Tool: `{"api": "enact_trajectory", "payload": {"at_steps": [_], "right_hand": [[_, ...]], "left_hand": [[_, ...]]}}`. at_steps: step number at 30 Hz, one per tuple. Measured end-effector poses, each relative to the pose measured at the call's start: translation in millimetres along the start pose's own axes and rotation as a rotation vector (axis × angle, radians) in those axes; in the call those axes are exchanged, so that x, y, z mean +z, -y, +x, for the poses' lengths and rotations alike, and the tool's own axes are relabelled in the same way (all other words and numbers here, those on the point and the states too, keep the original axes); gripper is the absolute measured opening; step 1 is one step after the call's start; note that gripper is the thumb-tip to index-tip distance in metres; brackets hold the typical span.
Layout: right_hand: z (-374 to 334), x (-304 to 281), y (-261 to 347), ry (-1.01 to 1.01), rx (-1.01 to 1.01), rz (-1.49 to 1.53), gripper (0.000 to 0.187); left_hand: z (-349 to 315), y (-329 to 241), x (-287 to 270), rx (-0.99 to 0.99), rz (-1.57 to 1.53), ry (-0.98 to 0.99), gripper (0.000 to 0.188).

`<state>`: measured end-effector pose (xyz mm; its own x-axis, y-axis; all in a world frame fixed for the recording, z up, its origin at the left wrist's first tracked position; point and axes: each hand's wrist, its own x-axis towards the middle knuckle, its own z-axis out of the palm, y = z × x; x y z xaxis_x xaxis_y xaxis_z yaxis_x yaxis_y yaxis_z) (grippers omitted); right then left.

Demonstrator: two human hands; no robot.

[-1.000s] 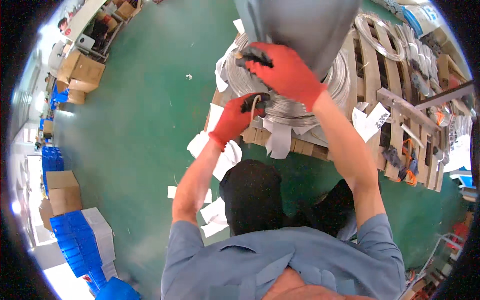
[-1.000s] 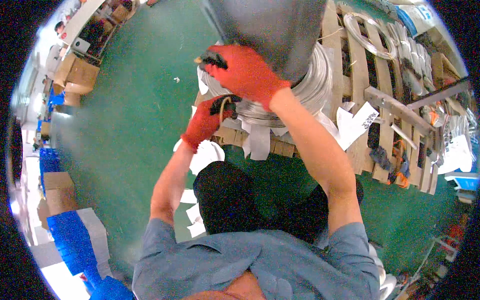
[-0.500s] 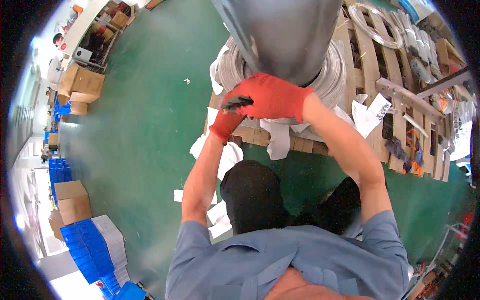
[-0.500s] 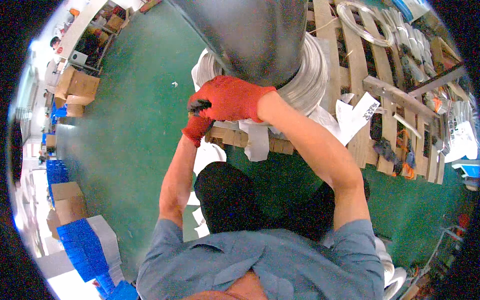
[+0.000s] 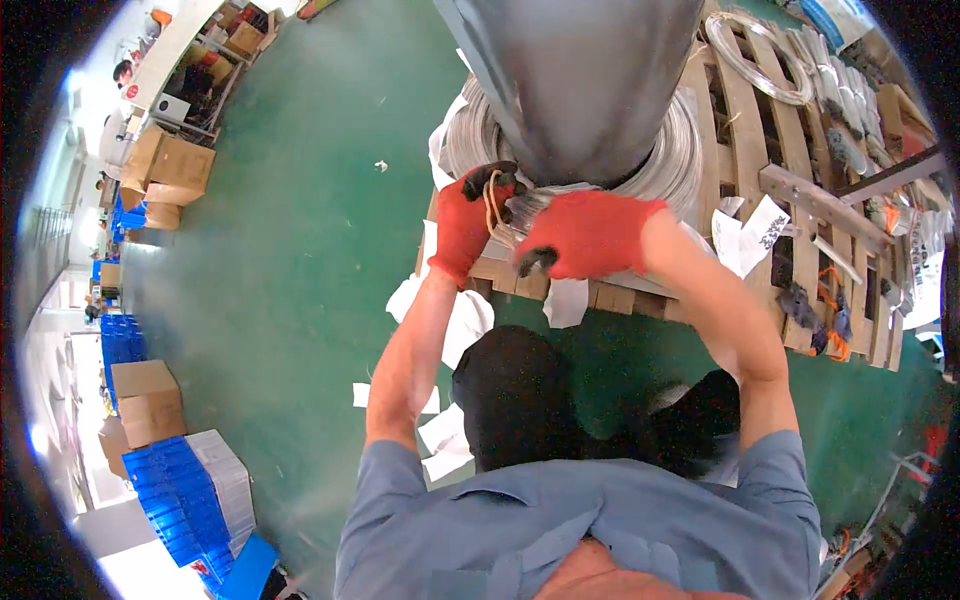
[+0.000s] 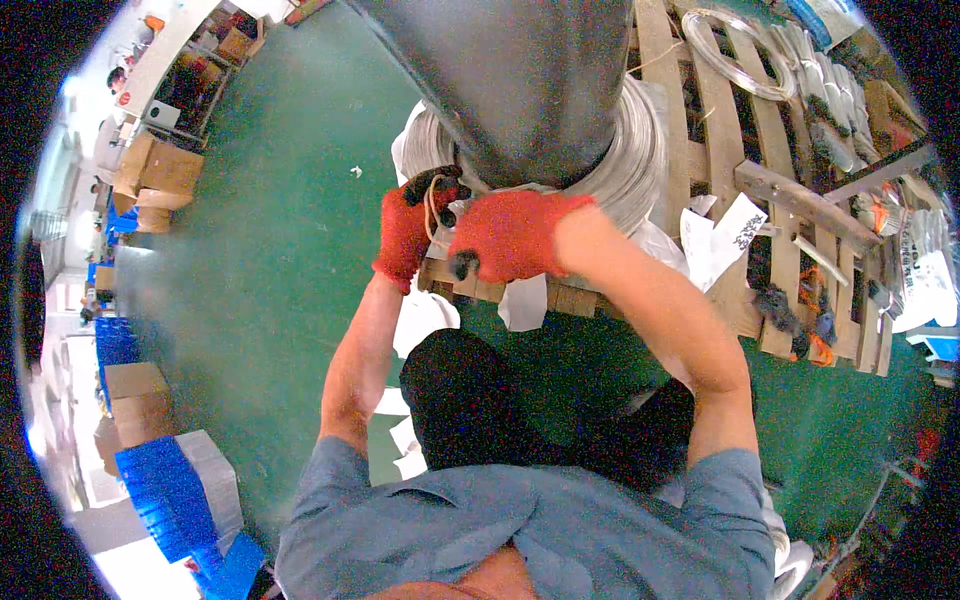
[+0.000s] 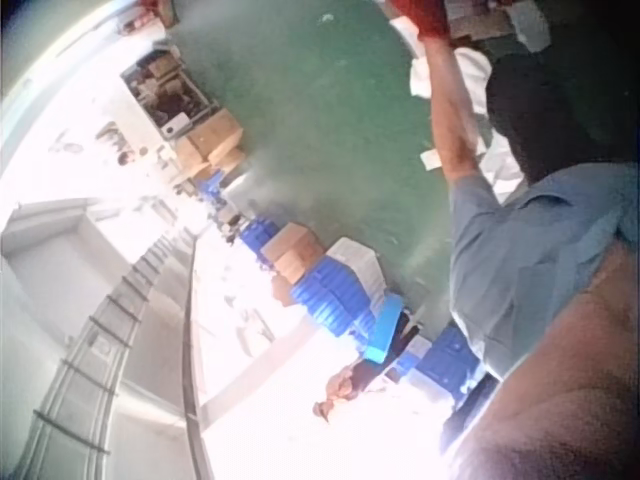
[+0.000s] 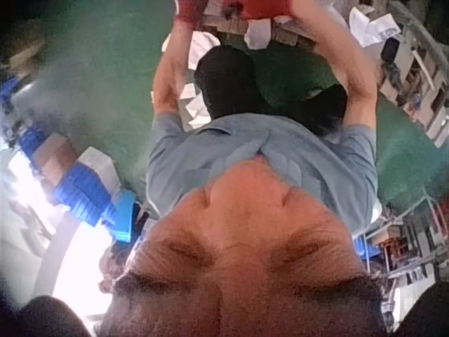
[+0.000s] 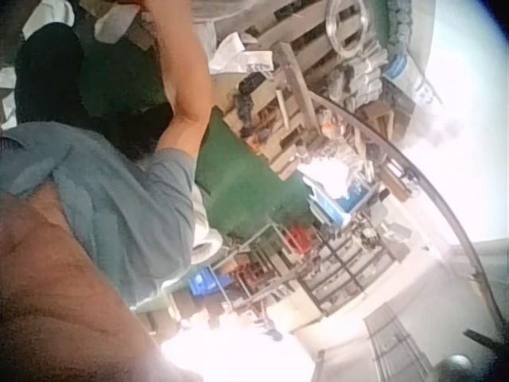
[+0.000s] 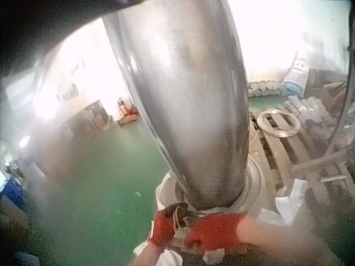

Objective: The person sits on the floor and uses a string to tie a large coil of wire wrapped around a metal cylinder. They wrap the string around the coil multiple times and secure it with a knot.

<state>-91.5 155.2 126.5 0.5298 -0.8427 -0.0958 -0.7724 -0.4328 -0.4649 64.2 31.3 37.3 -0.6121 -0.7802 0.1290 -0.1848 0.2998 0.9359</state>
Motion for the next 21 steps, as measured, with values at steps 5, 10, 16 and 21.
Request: {"api": "enact_trajectory", "payload": {"at_steps": [5, 10, 16, 21], "right_hand": [[-13.1, -16.9, -52.1, -0.484, 0.245, 0.191, 0.035], [29.4, 20.4, -28.5, -0.570, 0.427, 0.101, 0.039], [50.1, 56.4, -58.7, -0.680, 0.401, 0.480, 0.038], [48.2, 62.0, -52.1, -0.614, 0.410, 0.083, 0.034]], "left_hand": [[-6.1, 5.0, -1.6, 0.086, 0.200, -0.015, 0.027], [-9.1, -3.6, 1.2, 0.117, 0.441, -0.033, 0.032], [-16.0, 4.9, -3.0, 0.212, 0.519, -0.053, 0.033], [-24.4, 21.4, -5.4, 0.344, 0.801, -0.111, 0.039]]}}
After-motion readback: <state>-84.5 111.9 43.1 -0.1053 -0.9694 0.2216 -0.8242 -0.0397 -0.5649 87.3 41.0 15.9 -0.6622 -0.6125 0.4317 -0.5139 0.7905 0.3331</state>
